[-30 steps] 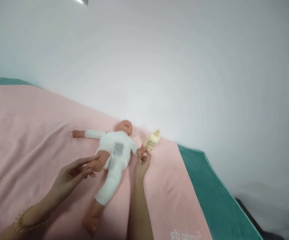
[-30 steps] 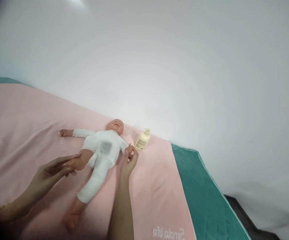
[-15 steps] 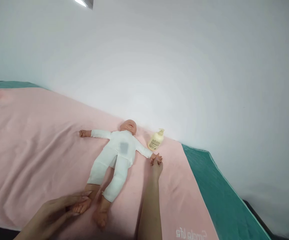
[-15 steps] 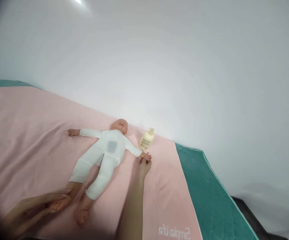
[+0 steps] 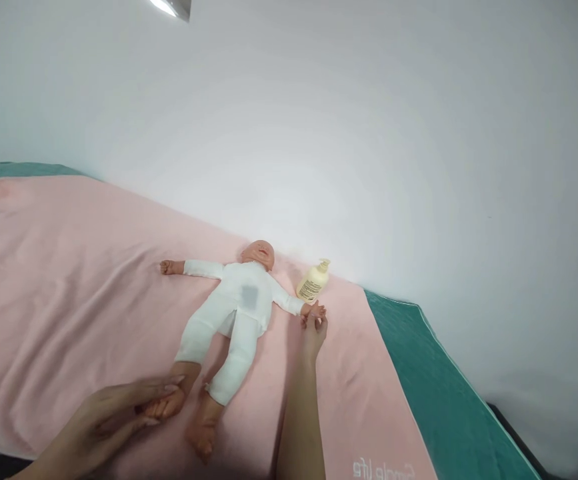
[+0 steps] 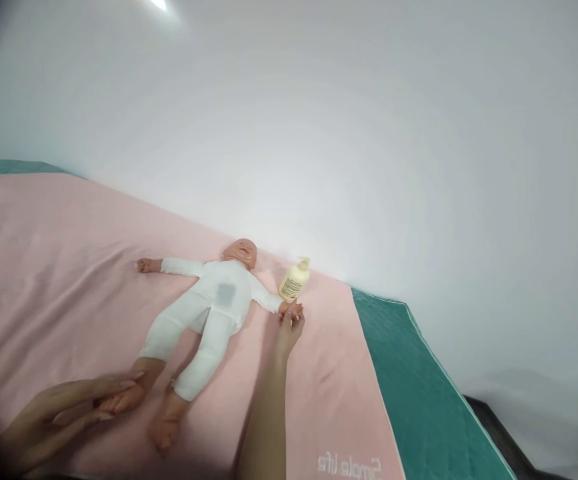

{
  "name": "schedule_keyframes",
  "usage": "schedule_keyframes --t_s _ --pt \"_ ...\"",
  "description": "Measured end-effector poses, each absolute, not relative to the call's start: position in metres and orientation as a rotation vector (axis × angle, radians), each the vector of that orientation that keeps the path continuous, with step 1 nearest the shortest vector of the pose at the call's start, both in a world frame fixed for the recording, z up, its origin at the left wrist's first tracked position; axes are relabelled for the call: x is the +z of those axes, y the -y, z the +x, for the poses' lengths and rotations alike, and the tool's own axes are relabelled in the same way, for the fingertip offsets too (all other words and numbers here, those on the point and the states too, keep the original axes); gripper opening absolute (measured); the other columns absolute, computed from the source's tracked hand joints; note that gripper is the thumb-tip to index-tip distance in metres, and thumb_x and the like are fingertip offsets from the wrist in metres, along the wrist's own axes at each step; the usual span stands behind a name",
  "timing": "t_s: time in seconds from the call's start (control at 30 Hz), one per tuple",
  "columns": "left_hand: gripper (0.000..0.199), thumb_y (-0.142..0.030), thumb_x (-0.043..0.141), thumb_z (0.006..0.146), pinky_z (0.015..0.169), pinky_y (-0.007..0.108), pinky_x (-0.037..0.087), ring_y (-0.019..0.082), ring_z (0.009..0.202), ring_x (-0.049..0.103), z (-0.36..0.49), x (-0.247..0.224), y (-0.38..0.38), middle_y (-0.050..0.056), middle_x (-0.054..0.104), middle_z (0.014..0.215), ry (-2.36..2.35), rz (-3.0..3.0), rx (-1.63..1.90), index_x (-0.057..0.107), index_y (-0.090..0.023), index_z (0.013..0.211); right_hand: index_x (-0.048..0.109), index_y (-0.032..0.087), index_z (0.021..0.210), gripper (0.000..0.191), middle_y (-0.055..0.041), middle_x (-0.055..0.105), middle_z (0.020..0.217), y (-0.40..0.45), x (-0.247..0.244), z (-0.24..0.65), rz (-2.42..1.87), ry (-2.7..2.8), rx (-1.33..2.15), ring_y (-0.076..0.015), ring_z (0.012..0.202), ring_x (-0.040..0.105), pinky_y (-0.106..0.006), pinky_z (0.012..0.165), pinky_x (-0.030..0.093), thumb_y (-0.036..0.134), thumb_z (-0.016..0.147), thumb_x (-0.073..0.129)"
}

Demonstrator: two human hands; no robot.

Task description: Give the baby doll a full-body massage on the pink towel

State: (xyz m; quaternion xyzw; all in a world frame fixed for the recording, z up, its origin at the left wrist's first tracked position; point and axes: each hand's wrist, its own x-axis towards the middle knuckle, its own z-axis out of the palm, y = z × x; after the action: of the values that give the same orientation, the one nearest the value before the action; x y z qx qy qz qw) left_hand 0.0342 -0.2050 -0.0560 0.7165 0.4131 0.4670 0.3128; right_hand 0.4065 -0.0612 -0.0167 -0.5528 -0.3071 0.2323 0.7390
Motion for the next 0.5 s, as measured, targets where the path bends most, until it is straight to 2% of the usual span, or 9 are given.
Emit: schedule_keyframes --t_s 0.07,0.13,0.23,0.33,0.5 --pt "0.028 -0.045 0.064 0.085 0.086 0.028 0.059 0.024 0.101 0.072 0.036 -0.05 0.198 -0.003 0.074 0.113 -1.195 1.796 1.309 0.075 -0.037 0.109 0.056 0.016 0.122 0.056 -0.0108 0.066 0.112 0.063 -0.008 0.39 -1.197 0.697 0.428 -0.015 0.08 0.068 -0.027 0.068 0.056 0.053 0.08 0.066" --pt "0.031 -0.048 0.066 0.083 0.086 0.028 0.059 0.025 0.102 0.072 0.041 -0.041 0.186 -0.002 0.075 0.112 -1.251 1.738 1.333 0.075 -0.033 0.109 0.056 0.017 0.127 0.052 -0.0125 0.062 0.123 0.066 0.0 0.371 -1.19 0.835 0.35 -0.015 0.084 0.065 -0.028 0.071 0.055 0.046 0.085 0.062" --pt "0.035 -0.047 0.07 0.082 0.084 0.029 0.06 0.025 0.101 0.072 0.051 -0.024 0.162 0.0 0.074 0.113 -1.274 1.712 1.36 0.073 -0.029 0.111 0.059 0.02 0.129 0.042 -0.0116 0.061 0.123 0.07 0.003 0.346 -1.155 1.158 0.238 -0.0174 0.092 0.064 -0.032 0.077 0.055 0.036 0.09 0.059" --pt "0.038 -0.047 0.069 0.083 0.078 0.03 0.061 0.025 0.091 0.074 0.065 -0.008 0.139 0.004 0.074 0.114 -1.207 1.661 1.421 0.071 -0.026 0.114 0.066 0.023 0.122 0.032 -0.0104 0.061 0.118 0.074 0.001 0.333 -1.067 1.531 0.135 -0.0203 0.107 0.061 -0.035 0.088 0.054 0.025 0.092 0.054" --pt "0.039 -0.047 0.069 0.083 0.074 0.033 0.06 0.022 0.073 0.074 0.088 0.002 0.114 0.007 0.076 0.106 -1.117 1.532 1.5 0.068 -0.023 0.113 0.068 0.028 0.121 0.033 -0.0088 0.06 0.116 0.075 -0.002 0.327 -1.047 1.875 0.076 -0.0178 0.104 0.062 -0.031 0.09 0.055 0.019 0.095 0.05"
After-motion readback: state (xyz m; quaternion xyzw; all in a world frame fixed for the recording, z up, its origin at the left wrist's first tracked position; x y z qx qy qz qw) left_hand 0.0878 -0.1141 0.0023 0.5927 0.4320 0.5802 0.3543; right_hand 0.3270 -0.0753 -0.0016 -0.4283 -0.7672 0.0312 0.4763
